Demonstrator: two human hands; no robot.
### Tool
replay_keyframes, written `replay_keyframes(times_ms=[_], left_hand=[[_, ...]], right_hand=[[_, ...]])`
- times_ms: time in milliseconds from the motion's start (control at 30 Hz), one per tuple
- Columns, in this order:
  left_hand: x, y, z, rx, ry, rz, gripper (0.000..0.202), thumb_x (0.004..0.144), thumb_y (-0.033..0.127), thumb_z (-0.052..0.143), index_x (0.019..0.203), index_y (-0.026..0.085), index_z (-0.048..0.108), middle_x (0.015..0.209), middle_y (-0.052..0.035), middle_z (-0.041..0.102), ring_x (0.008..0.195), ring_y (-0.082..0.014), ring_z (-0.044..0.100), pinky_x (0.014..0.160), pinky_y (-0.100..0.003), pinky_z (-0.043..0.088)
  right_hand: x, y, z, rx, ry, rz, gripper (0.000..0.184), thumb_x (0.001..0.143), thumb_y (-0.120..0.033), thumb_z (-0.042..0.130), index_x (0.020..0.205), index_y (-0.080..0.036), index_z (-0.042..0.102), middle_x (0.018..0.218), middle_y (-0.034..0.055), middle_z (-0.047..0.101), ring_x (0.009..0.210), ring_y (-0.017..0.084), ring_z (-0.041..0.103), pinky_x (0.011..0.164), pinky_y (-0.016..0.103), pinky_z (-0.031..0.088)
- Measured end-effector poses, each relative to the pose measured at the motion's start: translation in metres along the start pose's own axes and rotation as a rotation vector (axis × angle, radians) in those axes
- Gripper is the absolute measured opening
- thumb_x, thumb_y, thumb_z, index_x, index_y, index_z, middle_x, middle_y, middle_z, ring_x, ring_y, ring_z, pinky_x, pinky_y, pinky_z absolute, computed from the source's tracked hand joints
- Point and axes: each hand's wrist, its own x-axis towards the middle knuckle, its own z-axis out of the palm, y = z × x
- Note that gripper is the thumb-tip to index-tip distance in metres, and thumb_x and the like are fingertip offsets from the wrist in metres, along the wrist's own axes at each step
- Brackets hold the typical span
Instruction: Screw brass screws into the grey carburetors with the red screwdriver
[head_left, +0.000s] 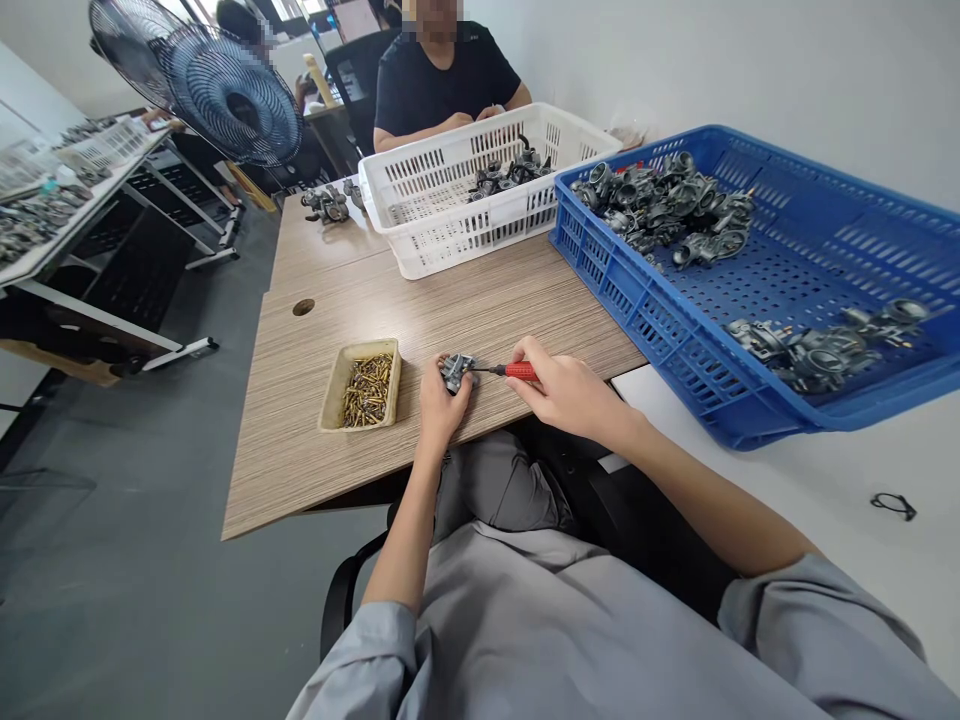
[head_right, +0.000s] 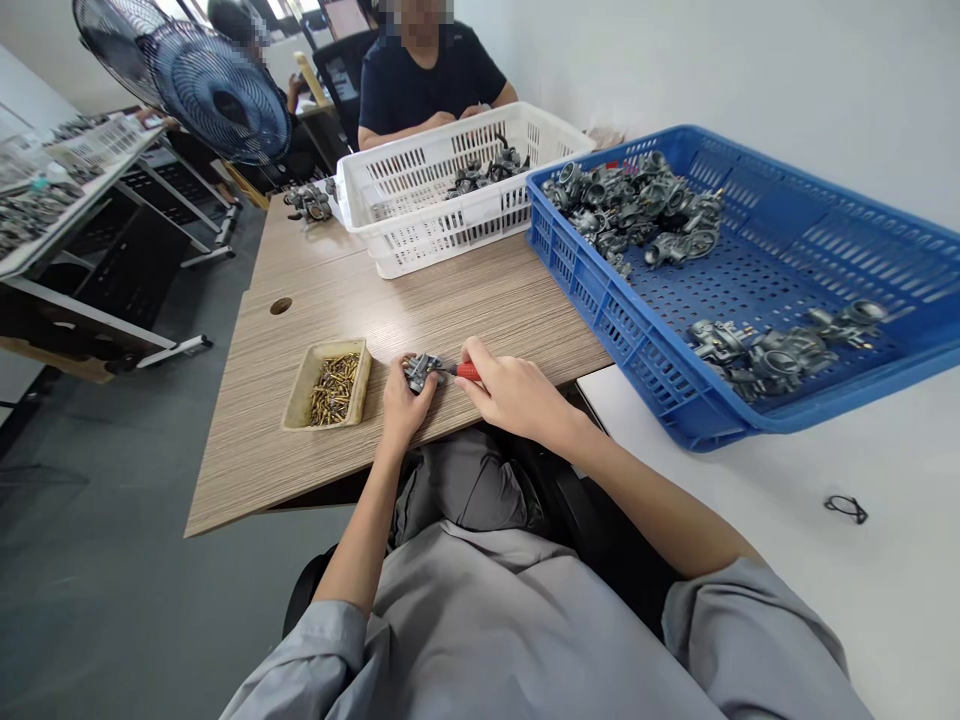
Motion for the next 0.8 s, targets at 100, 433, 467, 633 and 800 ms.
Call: replay_keyframes(times_ms=[100,433,467,633,800], left_hand=[[0.0001,-0.0003,0.0004,-0.002,-0.002,0.000,0.045,0.099,0.039,0.072,0.139,0.023,0.057,0.130,-0.0134,0.075,0.122,-0.0317,0.072,0.110,-0.049,0.056],[-0.0010,0.0030,-0.0002,0.001,0.005,0.000,0.045,0.099,0.036,0.073,0.138,0.023,0.057,0.130,-0.0132,0.075,0.122,-0.0313,0.072,0.110,-0.049,0.056],[-0.0010,0.0030,-0.0002,0.004,0.005,-0.001,0.045,0.098,0.036,0.073,0.138,0.023,0.057,0.130,-0.0131,0.075,0.122,-0.0313,0.071,0.110,-0.049,0.056],[-0.0009,0.0021,0.0004,0.012,0.013,-0.004,0.045,0.099,0.038,0.073,0.138,0.024,0.057,0.130,-0.0129,0.075,0.123,-0.0317,0.072,0.110,-0.049,0.056],[-0.0008,0.0019,0.0011,0.003,0.017,-0.010,0.043,0.098,0.037,0.073,0.137,0.024,0.058,0.130,-0.0131,0.075,0.121,-0.0321,0.072,0.110,-0.049,0.056]], right_hand=[[-0.0001,0.0003,0.0004,0.010,0.000,0.001,0.020,0.113,-0.035,0.055,0.129,-0.023,0.055,0.089,0.0049,0.079,0.075,0.027,0.073,0.070,0.030,0.039],[-0.0001,-0.0017,-0.0017,0.032,-0.007,0.012,0.020,0.112,-0.035,0.054,0.128,-0.023,0.056,0.086,0.0041,0.077,0.072,0.027,0.071,0.069,0.031,0.038],[-0.0001,-0.0017,-0.0017,0.033,-0.006,0.012,0.021,0.112,-0.035,0.054,0.128,-0.023,0.056,0.086,0.0041,0.077,0.072,0.027,0.071,0.069,0.031,0.038],[0.0004,-0.0003,0.0000,0.045,0.006,0.012,0.021,0.111,-0.036,0.055,0.128,-0.023,0.056,0.088,0.0046,0.078,0.073,0.027,0.072,0.070,0.031,0.039],[0.0006,0.0009,0.0019,0.046,0.013,0.001,0.020,0.111,-0.034,0.055,0.128,-0.023,0.056,0.089,0.0049,0.078,0.075,0.027,0.073,0.070,0.030,0.039]])
